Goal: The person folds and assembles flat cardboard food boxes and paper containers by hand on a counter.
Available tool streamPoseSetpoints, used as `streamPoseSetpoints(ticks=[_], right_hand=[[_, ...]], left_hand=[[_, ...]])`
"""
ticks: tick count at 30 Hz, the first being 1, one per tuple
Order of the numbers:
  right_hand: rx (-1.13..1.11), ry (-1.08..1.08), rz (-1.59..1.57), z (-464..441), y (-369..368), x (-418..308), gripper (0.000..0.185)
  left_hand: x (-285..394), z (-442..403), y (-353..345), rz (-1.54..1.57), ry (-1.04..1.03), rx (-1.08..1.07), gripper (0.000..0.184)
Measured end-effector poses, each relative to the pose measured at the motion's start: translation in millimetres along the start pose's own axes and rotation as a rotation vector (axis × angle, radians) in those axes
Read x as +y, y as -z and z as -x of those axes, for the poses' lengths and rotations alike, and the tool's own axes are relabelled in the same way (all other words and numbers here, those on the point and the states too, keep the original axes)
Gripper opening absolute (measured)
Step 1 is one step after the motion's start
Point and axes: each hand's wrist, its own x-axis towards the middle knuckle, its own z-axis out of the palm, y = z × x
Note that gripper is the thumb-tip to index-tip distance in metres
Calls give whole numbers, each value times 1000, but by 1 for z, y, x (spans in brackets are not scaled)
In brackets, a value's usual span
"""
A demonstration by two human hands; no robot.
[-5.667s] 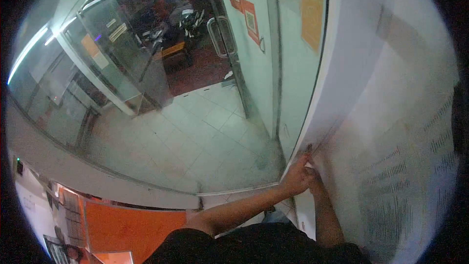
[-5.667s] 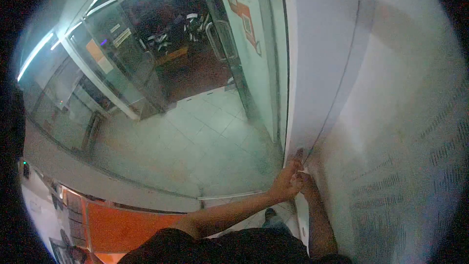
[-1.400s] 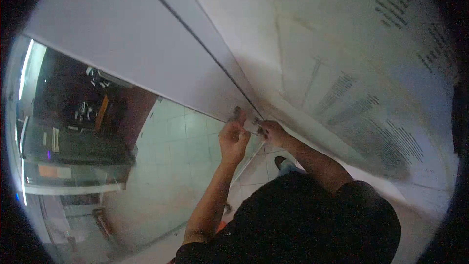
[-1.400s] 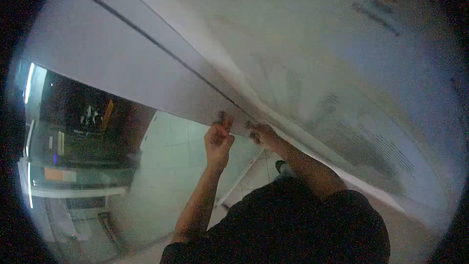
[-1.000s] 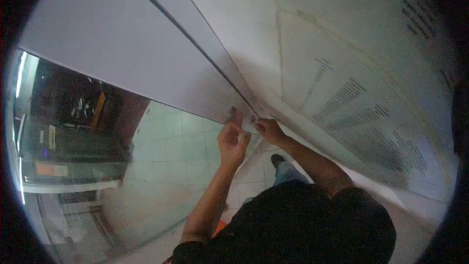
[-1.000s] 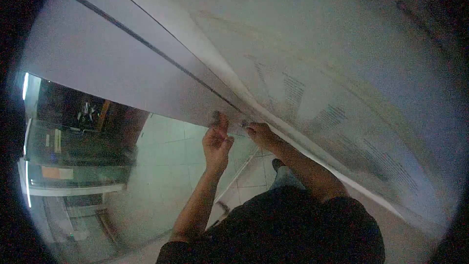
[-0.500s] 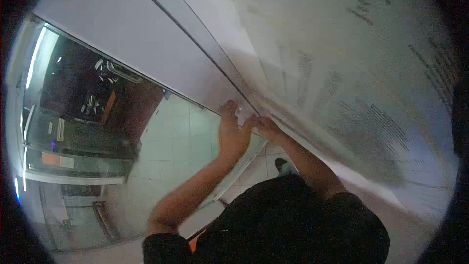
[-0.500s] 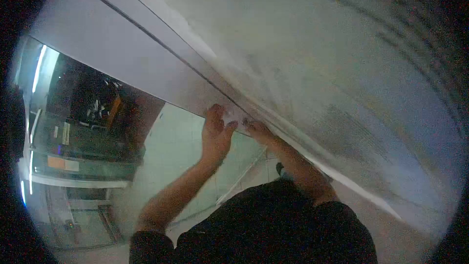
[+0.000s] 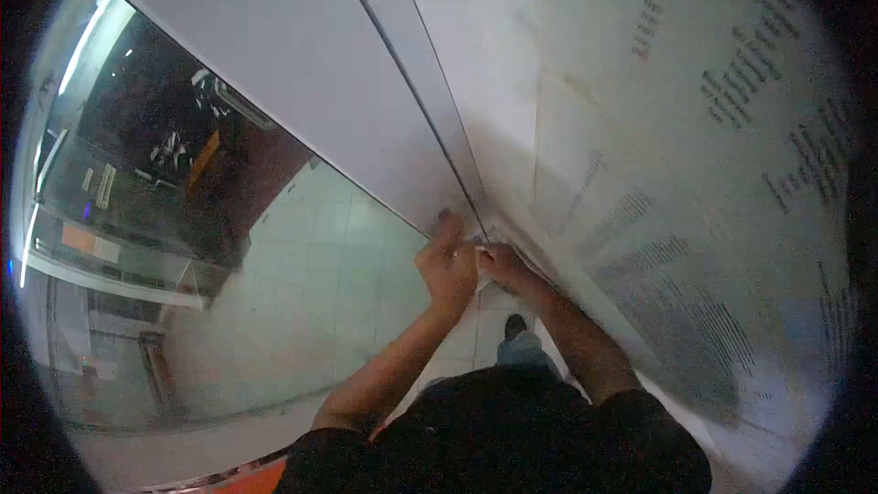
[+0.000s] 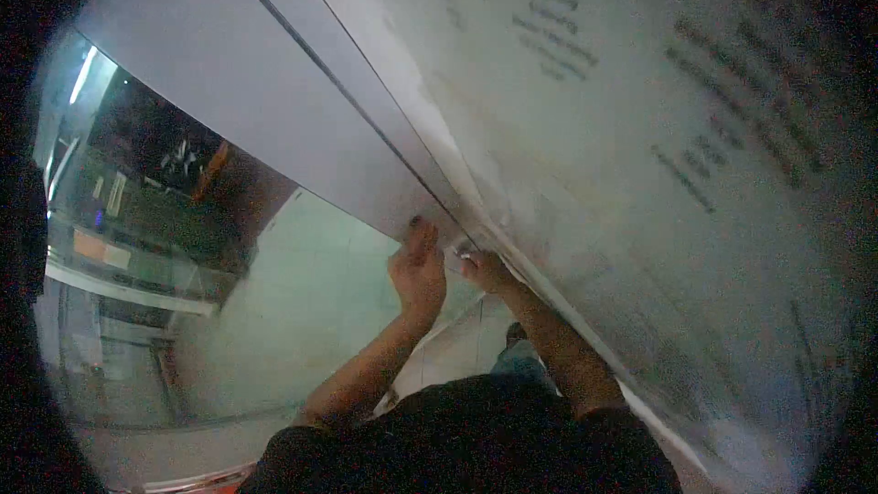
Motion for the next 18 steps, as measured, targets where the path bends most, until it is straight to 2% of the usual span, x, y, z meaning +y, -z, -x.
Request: streamPoseSetpoints(ticks=[1, 4, 7, 10, 13, 16, 18], right_hand=[[-4, -19, 93, 3, 7, -16, 30], [62, 138, 384, 3, 4, -15, 27], [114, 111, 375, 7, 1, -22, 21], [142, 183, 464, 13, -4, -21, 21], [81, 248, 450, 11, -10, -17, 23], [40, 198, 608, 10, -27, -25, 25], [-50, 147, 615, 4, -45, -26, 24]], left_hand=[[8, -2, 5, -51, 37, -57, 45], [-3, -3, 0, 105, 61, 45, 41], [-7, -4, 10, -36, -22, -32, 45], [-16, 5, 14, 60, -110, -24, 54], [-13, 15, 26, -43, -93, -88, 59], [-14, 30, 44, -54, -71, -184, 68], [-12, 40, 53, -60, -69, -145, 69]])
